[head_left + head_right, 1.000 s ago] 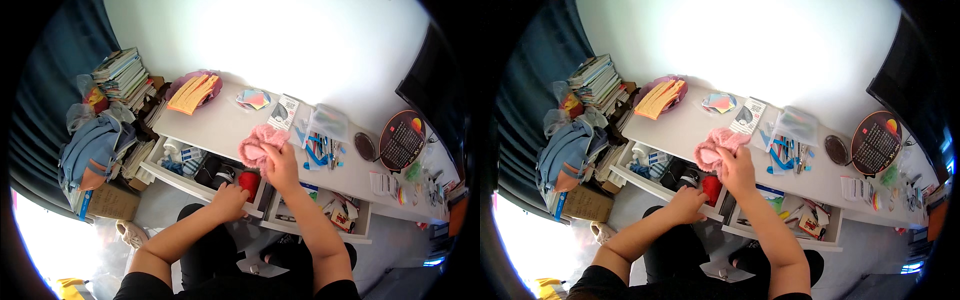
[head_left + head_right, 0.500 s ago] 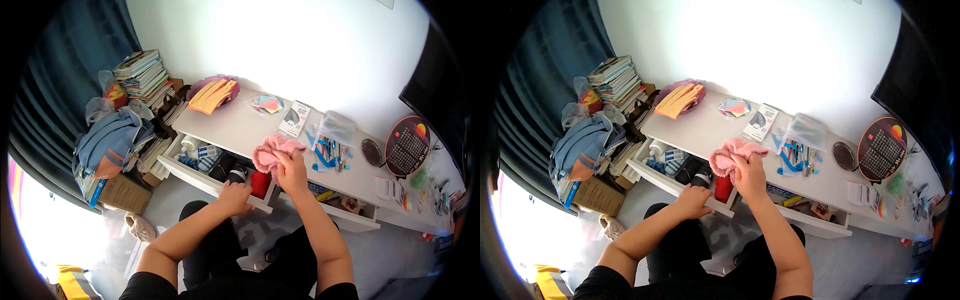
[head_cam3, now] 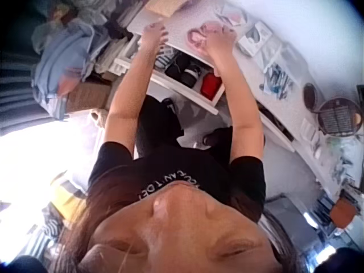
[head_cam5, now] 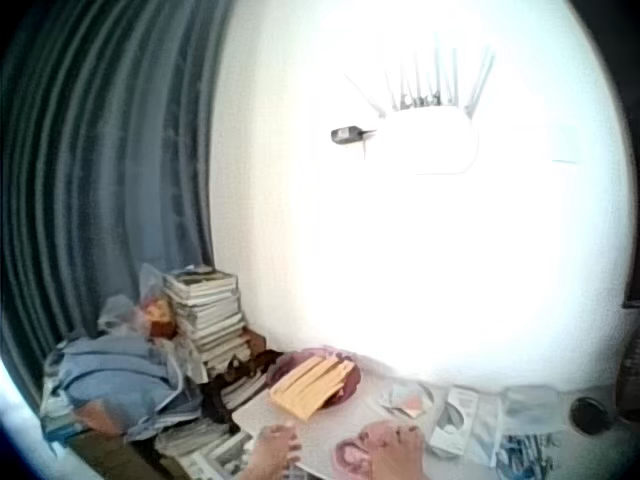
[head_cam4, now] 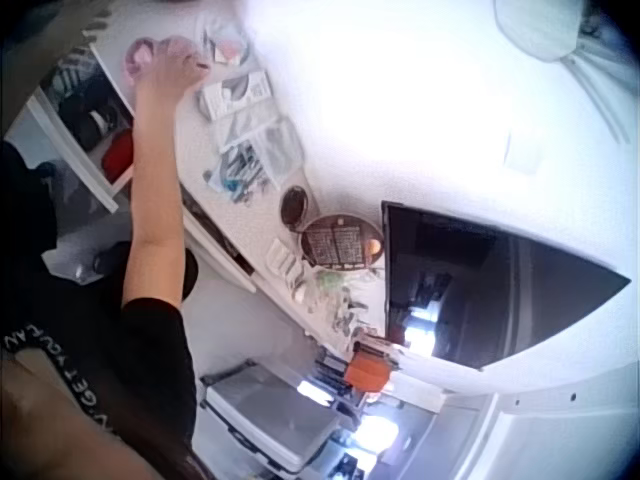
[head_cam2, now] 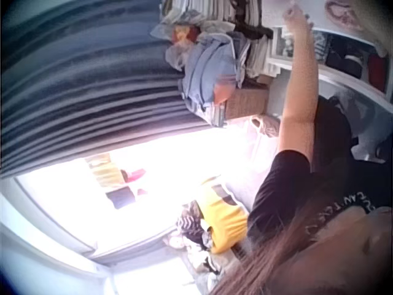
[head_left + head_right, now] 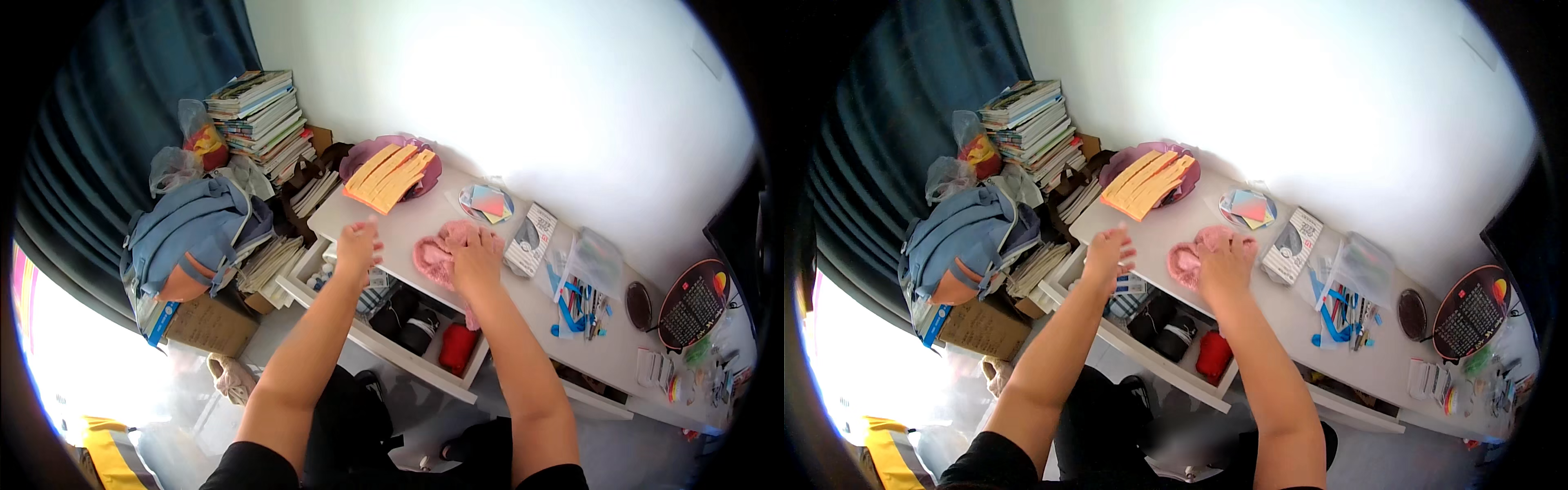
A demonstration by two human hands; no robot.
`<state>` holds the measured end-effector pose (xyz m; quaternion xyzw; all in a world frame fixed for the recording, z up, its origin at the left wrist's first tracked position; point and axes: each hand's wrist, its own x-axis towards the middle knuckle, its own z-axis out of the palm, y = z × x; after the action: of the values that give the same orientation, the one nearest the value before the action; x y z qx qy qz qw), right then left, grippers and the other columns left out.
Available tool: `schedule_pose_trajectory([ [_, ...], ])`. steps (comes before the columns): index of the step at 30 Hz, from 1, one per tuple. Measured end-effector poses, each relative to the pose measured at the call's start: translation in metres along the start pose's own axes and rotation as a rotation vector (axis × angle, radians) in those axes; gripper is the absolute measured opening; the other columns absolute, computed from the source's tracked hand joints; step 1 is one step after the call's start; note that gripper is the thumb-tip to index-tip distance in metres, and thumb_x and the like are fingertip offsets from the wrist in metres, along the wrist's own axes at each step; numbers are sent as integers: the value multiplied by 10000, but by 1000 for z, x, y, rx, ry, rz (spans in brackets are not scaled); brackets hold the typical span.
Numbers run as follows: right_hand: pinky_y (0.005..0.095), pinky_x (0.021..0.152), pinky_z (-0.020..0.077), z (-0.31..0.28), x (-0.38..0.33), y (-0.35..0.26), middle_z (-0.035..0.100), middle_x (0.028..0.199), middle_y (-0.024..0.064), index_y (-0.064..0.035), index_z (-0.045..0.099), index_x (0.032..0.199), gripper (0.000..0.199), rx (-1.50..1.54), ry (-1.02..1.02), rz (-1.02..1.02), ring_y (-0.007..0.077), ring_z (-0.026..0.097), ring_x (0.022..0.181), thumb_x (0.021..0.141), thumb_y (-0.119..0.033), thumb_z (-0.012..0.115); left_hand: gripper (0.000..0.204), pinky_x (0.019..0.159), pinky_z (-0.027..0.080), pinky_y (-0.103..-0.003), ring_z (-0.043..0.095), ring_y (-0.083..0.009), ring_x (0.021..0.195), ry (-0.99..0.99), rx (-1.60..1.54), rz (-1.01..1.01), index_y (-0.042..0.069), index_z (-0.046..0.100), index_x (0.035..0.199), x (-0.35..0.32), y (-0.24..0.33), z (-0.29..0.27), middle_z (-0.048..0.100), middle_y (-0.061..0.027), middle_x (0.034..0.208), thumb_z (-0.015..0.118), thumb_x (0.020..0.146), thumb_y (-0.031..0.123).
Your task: The person organizes items in a drawer by picking up boxes of mosquito coils, a container of seeds, and wooden sticks, then placing them back into the compartments of the open drawer.
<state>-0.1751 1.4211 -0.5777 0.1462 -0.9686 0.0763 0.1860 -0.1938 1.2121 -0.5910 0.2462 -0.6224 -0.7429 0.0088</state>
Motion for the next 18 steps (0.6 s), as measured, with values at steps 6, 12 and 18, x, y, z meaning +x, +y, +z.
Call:
schedule_pose_trajectory([
  [6,339,791,462,20,25,-36,639,914,134,-31,652,1019,306,735,66,89,254,599,900,785,-228,652,415,700,487,-396,567,-229,812,76,-528,-157,26,459,1112,87,22,10,563,-85,976,672,830,245],
  [12,349,821,442,39,33,-33,589,1057,121,-16,523,1207,580,1567,-196,665,216,553,966,840,-457,606,144,682,482,-360,568,-223,787,161,78,655,63,556,888,26,8,-3,571,-68,894,642,783,17],
  [18,439,897,417,-29,4,-46,452,1298,129,-78,309,1374,756,2428,-187,298,249,473,1138,866,-617,459,271,780,463,-413,551,-248,829,86,712,1643,85,590,849,-49,-10,-47,554,-49,868,635,609,-32],
])
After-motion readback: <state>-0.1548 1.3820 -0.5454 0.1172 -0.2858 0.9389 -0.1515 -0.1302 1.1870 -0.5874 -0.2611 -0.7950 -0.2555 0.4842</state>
